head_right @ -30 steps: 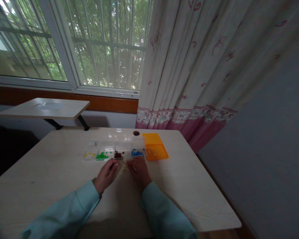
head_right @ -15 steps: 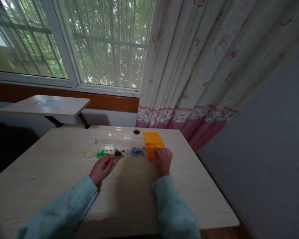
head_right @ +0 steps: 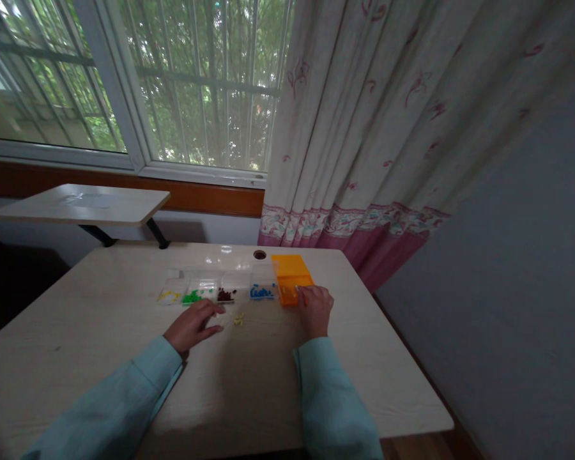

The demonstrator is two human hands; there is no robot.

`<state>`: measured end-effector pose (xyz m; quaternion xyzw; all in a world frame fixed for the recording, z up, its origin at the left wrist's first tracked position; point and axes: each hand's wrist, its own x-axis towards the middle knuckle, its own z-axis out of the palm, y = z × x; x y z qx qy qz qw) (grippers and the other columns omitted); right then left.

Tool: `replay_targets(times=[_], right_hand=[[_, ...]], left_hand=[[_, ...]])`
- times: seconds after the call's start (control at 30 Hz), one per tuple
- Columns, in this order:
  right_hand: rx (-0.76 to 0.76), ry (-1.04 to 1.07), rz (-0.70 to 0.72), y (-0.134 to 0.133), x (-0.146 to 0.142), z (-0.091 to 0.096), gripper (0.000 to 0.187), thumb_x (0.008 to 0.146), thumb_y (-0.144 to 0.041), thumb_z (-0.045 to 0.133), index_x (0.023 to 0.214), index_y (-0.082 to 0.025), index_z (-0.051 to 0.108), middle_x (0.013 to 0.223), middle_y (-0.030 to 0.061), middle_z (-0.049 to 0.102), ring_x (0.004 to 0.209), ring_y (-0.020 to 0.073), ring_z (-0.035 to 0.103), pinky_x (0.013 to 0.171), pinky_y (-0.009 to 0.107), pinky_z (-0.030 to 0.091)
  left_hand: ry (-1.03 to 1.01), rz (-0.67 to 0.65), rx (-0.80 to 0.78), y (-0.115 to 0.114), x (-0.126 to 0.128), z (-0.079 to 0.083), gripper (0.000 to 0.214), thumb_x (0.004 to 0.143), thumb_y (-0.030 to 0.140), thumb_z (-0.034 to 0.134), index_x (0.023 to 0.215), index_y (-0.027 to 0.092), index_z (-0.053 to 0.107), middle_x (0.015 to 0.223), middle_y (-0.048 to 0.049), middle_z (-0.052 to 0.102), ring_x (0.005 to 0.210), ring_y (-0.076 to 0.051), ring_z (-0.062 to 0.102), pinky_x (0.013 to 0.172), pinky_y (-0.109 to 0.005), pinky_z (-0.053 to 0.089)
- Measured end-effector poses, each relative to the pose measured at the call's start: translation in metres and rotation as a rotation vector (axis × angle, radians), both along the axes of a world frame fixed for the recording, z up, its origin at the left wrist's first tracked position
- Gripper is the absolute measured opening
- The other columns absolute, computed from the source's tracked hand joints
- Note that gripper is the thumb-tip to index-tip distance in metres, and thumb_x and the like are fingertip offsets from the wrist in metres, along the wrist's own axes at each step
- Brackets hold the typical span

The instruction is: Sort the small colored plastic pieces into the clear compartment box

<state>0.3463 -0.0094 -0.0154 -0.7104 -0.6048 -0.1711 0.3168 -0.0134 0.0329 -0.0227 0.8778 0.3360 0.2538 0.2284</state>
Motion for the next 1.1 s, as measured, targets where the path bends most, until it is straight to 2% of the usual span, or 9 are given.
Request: replay_targets(times=[0.2,0.47,0.87,1.1], right_hand=[[-0.083,0.02,-0.025,-0.001,-0.003,0.0,0.027,0.093,-0.033,0.05,0.091,-0.022,0.074,0.093,0.0078,0.07,0.096,0.0243,0.05,0.082,0.039,0.031],[-0.22,0.072,-0.063,0.005,0.003,-0.006,0.023,0.092,-0.033,0.053,0.097,-0.026,0.075,0.103,0.0063,0.069,0.103,0.0247,0.048,0.085,0.039,0.029],[-0.172,0.042,-0.05,-0.001,-0.007,-0.002,0.025,0.093,-0.026,0.05,0.102,-0.024,0.073,0.101,0.007,0.068,0.102,0.0235,0.048,0.086,0.037,0.029],[-0.144,0.021,-0.039,0.0,-0.004,-0.005,0.03,0.095,-0.025,0.043,0.107,-0.022,0.071,0.103,0.008,0.068,0.103,0.0242,0.048,0.085,0.037,0.029]], left_hand=[[0.073,0.006,-0.012,0.0,-0.001,0.004,0.033,0.084,0.045,0.062,0.106,0.021,0.06,0.095,-0.0069,0.056,0.091,-0.022,0.054,0.082,-0.033,0.044],[0.093,0.015,0.011,-0.004,0.004,0.006,0.026,0.09,0.042,0.054,0.104,0.021,0.06,0.093,-0.0059,0.056,0.089,-0.02,0.054,0.08,-0.032,0.043],[0.098,0.056,0.057,-0.005,0.011,0.003,0.02,0.092,0.036,0.049,0.095,0.021,0.064,0.093,-0.0072,0.057,0.09,-0.021,0.055,0.08,-0.032,0.044],[0.101,0.066,0.074,-0.008,0.015,0.002,0.022,0.094,0.033,0.044,0.093,0.019,0.06,0.093,-0.0085,0.058,0.089,-0.021,0.056,0.081,-0.033,0.044]])
